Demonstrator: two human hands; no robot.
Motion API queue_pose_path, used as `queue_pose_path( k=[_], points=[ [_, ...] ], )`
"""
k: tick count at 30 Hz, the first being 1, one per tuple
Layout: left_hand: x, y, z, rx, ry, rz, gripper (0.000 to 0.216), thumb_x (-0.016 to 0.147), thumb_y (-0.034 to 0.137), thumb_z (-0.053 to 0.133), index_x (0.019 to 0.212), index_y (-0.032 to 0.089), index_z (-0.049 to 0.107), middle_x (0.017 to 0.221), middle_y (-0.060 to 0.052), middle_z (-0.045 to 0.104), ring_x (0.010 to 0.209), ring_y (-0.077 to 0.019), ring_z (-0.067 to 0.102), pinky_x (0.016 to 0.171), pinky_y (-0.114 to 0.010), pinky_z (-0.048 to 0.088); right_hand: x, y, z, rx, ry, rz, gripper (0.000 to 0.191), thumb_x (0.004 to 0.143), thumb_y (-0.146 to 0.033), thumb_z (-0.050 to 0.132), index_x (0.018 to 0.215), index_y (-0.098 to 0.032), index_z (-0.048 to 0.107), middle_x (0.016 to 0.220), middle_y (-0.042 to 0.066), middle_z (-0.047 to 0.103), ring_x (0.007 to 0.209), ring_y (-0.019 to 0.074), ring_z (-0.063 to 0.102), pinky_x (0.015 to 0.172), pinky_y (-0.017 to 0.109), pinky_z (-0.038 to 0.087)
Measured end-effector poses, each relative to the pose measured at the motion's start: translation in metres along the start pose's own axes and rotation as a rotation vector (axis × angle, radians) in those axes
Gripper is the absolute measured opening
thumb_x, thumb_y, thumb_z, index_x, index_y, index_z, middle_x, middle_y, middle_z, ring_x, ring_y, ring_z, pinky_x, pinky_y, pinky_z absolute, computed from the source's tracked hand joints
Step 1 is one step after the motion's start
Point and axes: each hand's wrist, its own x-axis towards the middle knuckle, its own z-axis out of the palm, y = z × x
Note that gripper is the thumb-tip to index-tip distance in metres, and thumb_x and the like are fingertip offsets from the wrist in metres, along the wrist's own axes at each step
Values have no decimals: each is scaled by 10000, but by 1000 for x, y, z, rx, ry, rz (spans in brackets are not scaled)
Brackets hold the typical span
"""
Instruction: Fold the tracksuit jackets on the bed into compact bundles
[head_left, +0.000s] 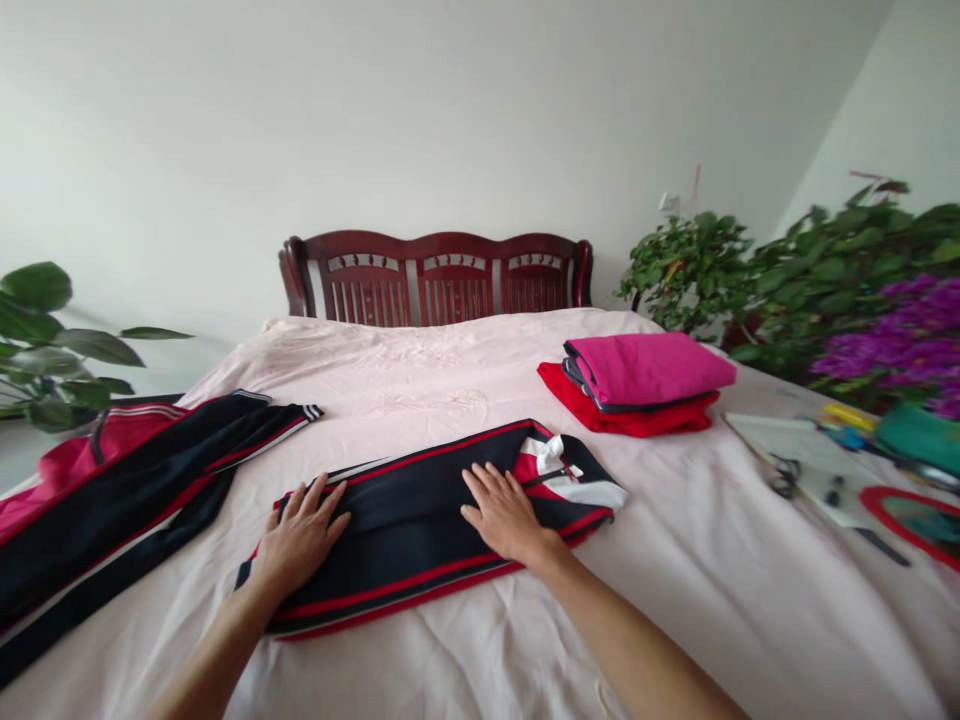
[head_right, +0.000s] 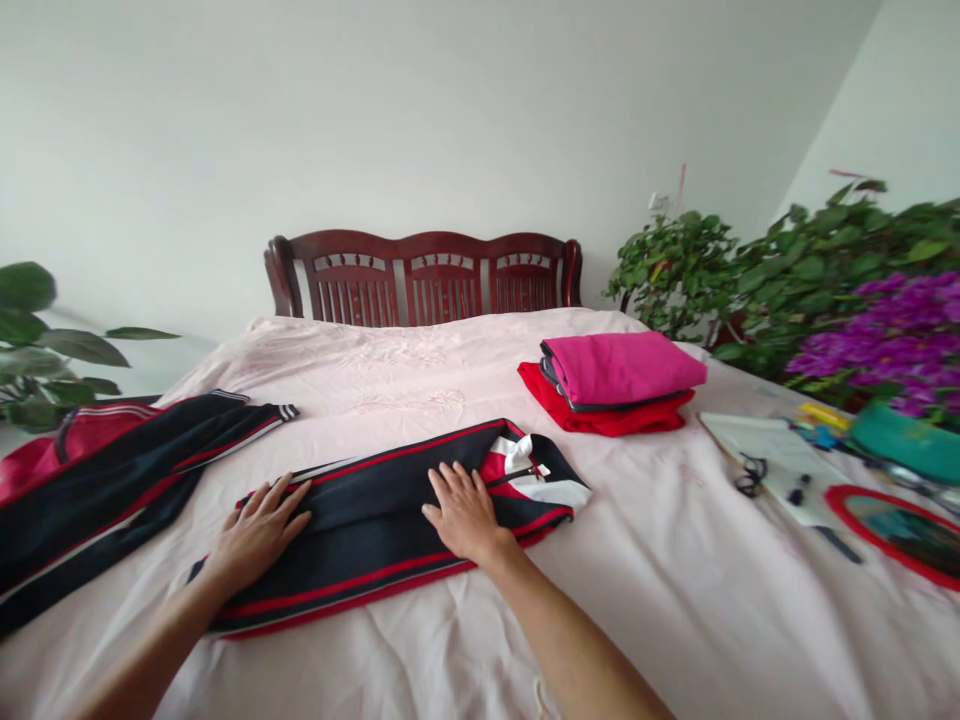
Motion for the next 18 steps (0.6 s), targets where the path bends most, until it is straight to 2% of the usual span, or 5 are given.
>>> queue_pose_path(
  k=[5, 7, 9, 13, 18],
  points=[
    [2, -6, 3, -143, 45, -9, 567, 949, 449, 364, 1488, 279, 413, 1612, -66, 303, 1469, -354, 256, 1133, -591, 264, -28, 42, -2, -112, 44, 113, 604, 997, -503, 336, 1500, -171, 382, 1567, 110, 349, 1454, 272, 278, 1190, 464, 167],
    [0, -13, 4, -289, 112, -41, 610, 948, 474, 352, 1505, 227, 380, 1595, -93, 333, 1452, -315, 313, 1152, -515, 286, -34, 58, -6, -151, 71, 134, 573, 1001, -471, 346, 1473, -156, 424, 1550, 119, 379, 1450, 271, 287, 1184, 467, 179],
    [-5, -20, 3, -457, 207, -141, 643, 952, 492, 319, 1503, 163, 364, 1547, -133, 405, 1405, -271, 406, 1135, -417, 342, -37, 68, -7, -160, 106, 167, 540, 995, -431, 373, 1451, -152, 453, 1534, 123, 406, 1438, 274, 309, 1166, 481, 215],
    [-20, -29, -3, -661, 318, -425, 604, 955, 504, 282, 1392, 138, 481, 1355, -167, 587, 1197, -265, 605, 999, -381, 463, -40, 73, -4, -134, 195, 188, 451, 973, -350, 414, 1373, -187, 543, 1472, 111, 493, 1381, 278, 387, 1126, 494, 275],
    [-33, -28, -15, -626, 238, -514, 532, 931, 515, 343, 1279, 183, 570, 1252, -156, 648, 1089, -294, 648, 876, -403, 493, -42, 58, -11, -91, 241, 40, 345, 958, -228, 404, 1147, -219, 693, 1180, 77, 678, 1112, 253, 558, 992, 401, 390]
  ],
)
